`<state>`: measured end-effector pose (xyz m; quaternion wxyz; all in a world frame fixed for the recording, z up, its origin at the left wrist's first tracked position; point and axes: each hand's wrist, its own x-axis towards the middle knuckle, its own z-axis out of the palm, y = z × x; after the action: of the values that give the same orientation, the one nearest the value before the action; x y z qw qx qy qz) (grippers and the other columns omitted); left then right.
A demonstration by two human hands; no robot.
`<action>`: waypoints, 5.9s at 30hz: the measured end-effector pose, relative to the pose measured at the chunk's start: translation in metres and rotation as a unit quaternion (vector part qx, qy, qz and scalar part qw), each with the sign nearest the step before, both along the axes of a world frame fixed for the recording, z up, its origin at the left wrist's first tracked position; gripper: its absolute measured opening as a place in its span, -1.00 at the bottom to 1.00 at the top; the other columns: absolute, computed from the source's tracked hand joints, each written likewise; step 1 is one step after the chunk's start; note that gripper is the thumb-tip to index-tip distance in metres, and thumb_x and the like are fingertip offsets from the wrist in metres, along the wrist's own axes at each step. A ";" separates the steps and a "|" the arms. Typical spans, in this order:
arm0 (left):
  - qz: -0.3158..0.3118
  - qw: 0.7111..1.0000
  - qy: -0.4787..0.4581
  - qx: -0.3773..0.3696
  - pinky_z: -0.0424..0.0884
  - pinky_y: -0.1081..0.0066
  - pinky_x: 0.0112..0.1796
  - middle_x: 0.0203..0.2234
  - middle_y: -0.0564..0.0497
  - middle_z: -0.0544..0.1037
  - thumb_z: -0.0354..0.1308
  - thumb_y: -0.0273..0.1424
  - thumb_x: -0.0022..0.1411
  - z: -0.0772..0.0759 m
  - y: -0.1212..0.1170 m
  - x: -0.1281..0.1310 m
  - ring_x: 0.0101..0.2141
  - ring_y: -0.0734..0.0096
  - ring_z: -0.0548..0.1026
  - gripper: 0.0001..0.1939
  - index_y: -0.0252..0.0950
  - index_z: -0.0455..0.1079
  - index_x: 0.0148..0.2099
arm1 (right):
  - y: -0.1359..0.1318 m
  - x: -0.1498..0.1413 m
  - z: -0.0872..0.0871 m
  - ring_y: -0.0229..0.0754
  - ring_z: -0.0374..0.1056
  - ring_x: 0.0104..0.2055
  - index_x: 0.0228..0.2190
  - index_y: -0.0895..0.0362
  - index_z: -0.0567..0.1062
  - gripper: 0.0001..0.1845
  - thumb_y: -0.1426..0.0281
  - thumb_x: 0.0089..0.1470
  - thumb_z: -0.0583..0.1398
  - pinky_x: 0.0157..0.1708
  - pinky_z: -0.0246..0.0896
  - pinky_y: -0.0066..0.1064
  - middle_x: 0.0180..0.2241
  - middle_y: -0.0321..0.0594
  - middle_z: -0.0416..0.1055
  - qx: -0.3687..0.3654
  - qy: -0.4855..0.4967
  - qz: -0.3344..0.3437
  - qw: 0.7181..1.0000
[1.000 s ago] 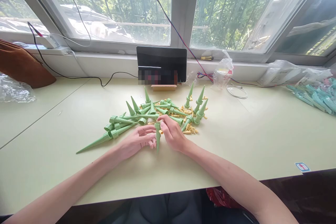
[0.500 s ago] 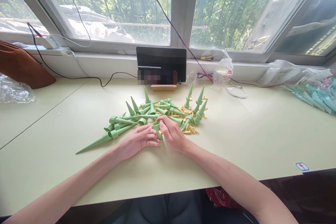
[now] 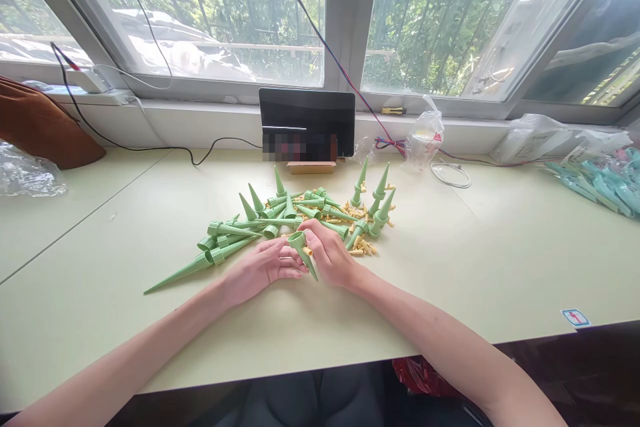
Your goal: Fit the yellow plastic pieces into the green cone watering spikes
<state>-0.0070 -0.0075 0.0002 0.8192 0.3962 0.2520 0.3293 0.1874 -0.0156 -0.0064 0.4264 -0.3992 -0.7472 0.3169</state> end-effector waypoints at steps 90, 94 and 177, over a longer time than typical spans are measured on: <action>0.031 0.999 0.025 0.027 0.42 0.41 -0.37 -0.19 -0.17 0.61 0.26 -0.34 0.23 0.009 0.002 -0.002 -0.32 0.28 0.58 -0.84 -0.35 0.46 -0.29 | 0.004 -0.003 -0.006 -0.07 0.22 0.02 0.07 0.00 0.24 -0.65 0.28 0.28 -0.05 0.02 0.26 -0.10 0.04 -0.08 0.06 0.013 -0.003 -0.052 0.999; 0.021 0.998 0.046 0.030 0.40 0.43 -0.43 -0.32 -0.16 0.61 0.24 -0.27 0.25 0.007 0.001 0.000 -0.38 0.32 0.56 -0.78 -0.37 0.45 -0.26 | 0.005 -0.002 -0.006 -0.08 0.21 0.03 0.08 0.01 0.26 -0.65 0.23 0.30 -0.02 0.05 0.25 -0.12 0.05 -0.08 0.08 0.015 0.000 -0.035 0.999; 0.004 0.994 0.101 0.043 0.07 0.45 -0.48 -0.44 0.04 0.37 0.36 -0.20 0.12 -0.003 -0.003 0.000 -0.54 0.59 0.21 -0.48 -0.26 0.44 0.10 | 0.000 -0.004 0.003 0.04 0.09 0.19 0.13 -0.01 0.20 -0.55 0.26 0.23 0.07 -0.39 0.51 -0.24 0.12 -0.02 0.03 -0.008 -0.007 -0.107 0.994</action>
<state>-0.0066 -0.0101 -0.0027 0.7703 0.4618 0.3204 0.3012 0.1837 -0.0152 -0.0037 0.4497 -0.4823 -0.7007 0.2723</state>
